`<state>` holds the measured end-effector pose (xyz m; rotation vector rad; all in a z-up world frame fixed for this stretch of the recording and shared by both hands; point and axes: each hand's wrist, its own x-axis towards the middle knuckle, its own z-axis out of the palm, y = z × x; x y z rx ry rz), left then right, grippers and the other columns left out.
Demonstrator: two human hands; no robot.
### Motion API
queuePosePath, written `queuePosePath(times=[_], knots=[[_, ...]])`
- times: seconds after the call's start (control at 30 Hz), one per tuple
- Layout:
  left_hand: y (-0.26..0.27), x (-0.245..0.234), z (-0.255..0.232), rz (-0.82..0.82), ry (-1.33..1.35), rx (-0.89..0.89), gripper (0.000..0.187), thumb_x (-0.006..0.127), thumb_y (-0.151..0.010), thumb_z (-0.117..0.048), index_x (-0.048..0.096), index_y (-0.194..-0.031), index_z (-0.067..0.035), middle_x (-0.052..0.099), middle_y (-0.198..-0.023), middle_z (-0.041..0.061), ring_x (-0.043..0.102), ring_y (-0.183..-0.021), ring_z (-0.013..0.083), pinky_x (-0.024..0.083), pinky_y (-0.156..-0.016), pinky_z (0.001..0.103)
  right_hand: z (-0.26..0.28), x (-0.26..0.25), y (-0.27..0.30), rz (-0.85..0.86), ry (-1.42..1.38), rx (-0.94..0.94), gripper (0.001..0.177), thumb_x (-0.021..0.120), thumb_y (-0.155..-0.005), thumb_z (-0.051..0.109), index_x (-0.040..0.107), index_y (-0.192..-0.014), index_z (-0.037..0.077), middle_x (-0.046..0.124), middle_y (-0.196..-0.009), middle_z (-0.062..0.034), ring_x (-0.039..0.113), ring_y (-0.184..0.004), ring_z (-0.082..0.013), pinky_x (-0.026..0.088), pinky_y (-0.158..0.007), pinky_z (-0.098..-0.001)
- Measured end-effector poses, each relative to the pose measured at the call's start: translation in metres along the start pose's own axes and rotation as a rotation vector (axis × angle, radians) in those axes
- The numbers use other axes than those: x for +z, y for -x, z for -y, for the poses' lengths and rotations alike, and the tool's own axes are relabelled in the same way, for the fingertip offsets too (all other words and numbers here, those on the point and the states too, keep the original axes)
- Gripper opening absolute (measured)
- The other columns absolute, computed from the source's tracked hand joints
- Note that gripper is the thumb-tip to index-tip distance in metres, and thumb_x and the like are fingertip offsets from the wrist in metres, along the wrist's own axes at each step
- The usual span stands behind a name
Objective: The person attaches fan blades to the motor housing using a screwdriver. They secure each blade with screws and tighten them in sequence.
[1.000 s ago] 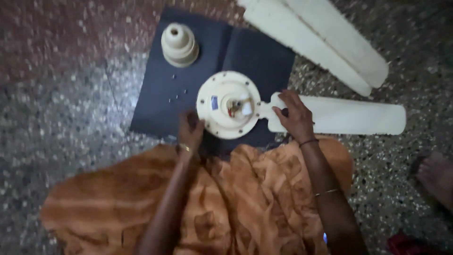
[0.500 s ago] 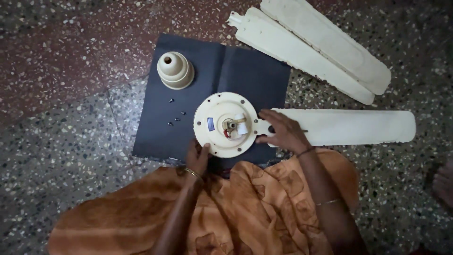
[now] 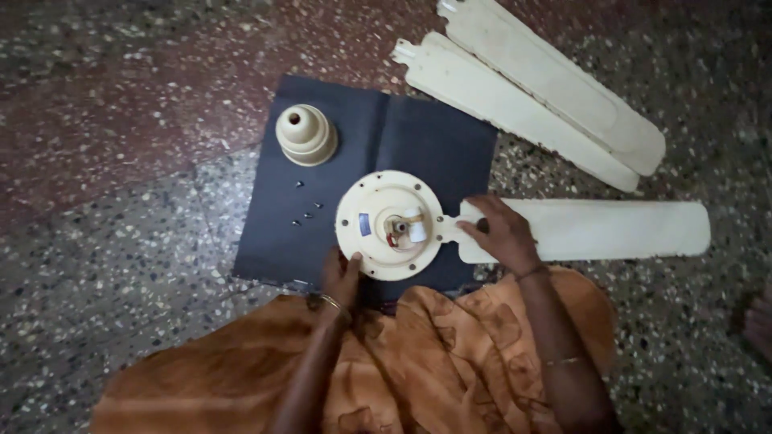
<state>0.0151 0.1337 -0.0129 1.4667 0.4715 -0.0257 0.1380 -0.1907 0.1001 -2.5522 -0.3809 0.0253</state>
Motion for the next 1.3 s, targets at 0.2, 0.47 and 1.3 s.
queuePosePath(times=[0.2,0.47,1.3], knots=[[-0.007,-0.002,0.006,0.052,0.074,0.082,0.046,0.064,-0.099,-0.019,0.050,-0.138,0.000,0.066,-0.130,0.013,0.063,-0.115,0.0209,0.050,-0.099,0.036,-0.072,-0.001,0.024,-0.418,-0.859,0.475,0.026,0.074,-0.100,0.026,0.073,-0.106,0.001,0.073,-0.092,-0.0063,0.063,-0.074,-0.0151,0.051,-0.065,-0.0273],[-0.017,-0.004,0.024,0.081,0.315,-0.174,0.050,0.066,-0.094,-0.017,0.052,-0.139,-0.001,0.066,-0.127,0.013,0.065,-0.109,0.0224,0.058,-0.088,0.035,-0.008,0.063,0.102,0.175,-1.886,0.709,0.040,0.065,-0.105,0.028,0.066,-0.115,-0.011,0.055,-0.073,-0.0014,0.045,-0.048,-0.0040,0.032,-0.038,-0.0178],[-0.123,-0.005,0.015,0.068,0.049,0.082,0.038,0.069,-0.094,-0.028,0.070,-0.120,0.000,0.075,-0.104,0.007,0.066,-0.091,0.0160,0.053,-0.083,0.032,-0.020,0.111,0.085,-0.480,-1.645,1.105,0.014,0.066,-0.093,0.007,0.058,-0.104,0.009,0.065,-0.086,-0.0103,0.064,-0.069,-0.0185,0.043,-0.048,-0.0251]])
